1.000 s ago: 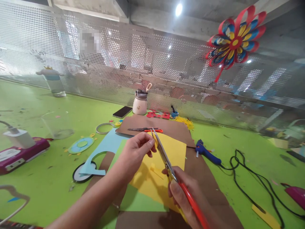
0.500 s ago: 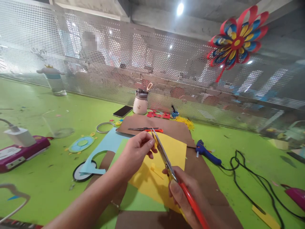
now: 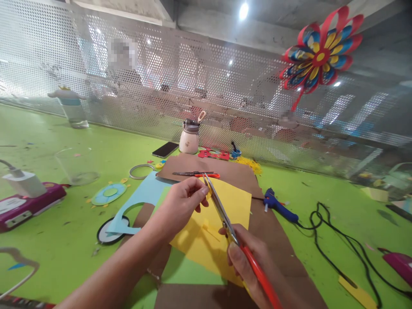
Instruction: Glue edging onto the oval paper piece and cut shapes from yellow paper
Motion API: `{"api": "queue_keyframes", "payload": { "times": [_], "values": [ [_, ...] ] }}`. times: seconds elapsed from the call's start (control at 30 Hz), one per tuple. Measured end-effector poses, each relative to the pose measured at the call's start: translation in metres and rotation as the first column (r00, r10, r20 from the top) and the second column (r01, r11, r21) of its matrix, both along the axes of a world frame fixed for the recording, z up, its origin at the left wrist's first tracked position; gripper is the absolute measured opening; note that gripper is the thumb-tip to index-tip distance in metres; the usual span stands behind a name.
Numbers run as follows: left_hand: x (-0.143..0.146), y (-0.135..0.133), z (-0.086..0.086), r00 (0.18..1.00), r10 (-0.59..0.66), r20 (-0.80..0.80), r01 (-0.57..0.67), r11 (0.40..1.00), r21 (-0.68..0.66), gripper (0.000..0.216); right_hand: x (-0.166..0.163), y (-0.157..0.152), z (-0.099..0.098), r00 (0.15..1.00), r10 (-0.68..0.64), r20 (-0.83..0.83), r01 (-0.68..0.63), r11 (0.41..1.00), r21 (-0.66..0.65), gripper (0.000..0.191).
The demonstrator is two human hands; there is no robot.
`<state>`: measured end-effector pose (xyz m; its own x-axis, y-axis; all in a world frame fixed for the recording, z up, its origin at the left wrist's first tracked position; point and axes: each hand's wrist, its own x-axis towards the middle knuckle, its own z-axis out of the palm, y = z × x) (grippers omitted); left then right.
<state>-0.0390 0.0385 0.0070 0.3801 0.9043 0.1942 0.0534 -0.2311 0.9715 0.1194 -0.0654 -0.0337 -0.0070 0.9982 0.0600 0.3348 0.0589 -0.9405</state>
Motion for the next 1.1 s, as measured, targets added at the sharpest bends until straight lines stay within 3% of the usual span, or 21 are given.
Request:
{"api": "queue_keyframes", "payload": {
  "times": [0.2, 0.43, 0.67, 1.1],
  "values": [
    [0.0, 0.0, 0.002, 1.0, 0.008, -0.01, -0.008, 1.0, 0.001, 0.017, -0.002, -0.003, 0.004, 1.0, -0.015, 0.021, 0.014, 1.0, 0.02, 0.057],
    [-0.001, 0.002, -0.001, 1.0, -0.008, 0.015, 0.008, 1.0, 0.011, 0.016, -0.005, -0.012, 0.014, 0.98, -0.14, 0.144, 0.125, 0.986, 0.108, 0.053],
    [-0.001, 0.002, -0.004, 0.999, -0.047, 0.024, 0.046, 0.998, 0.039, 0.015, -0.004, -0.01, 0.015, 0.984, -0.108, 0.14, 0.095, 0.991, 0.093, 0.054],
    [0.0, 0.0, 0.001, 0.999, -0.035, 0.029, 0.034, 0.999, 0.011, 0.017, -0.001, -0.001, -0.001, 0.999, 0.013, -0.033, -0.012, 0.999, 0.033, 0.054]
  ]
}}
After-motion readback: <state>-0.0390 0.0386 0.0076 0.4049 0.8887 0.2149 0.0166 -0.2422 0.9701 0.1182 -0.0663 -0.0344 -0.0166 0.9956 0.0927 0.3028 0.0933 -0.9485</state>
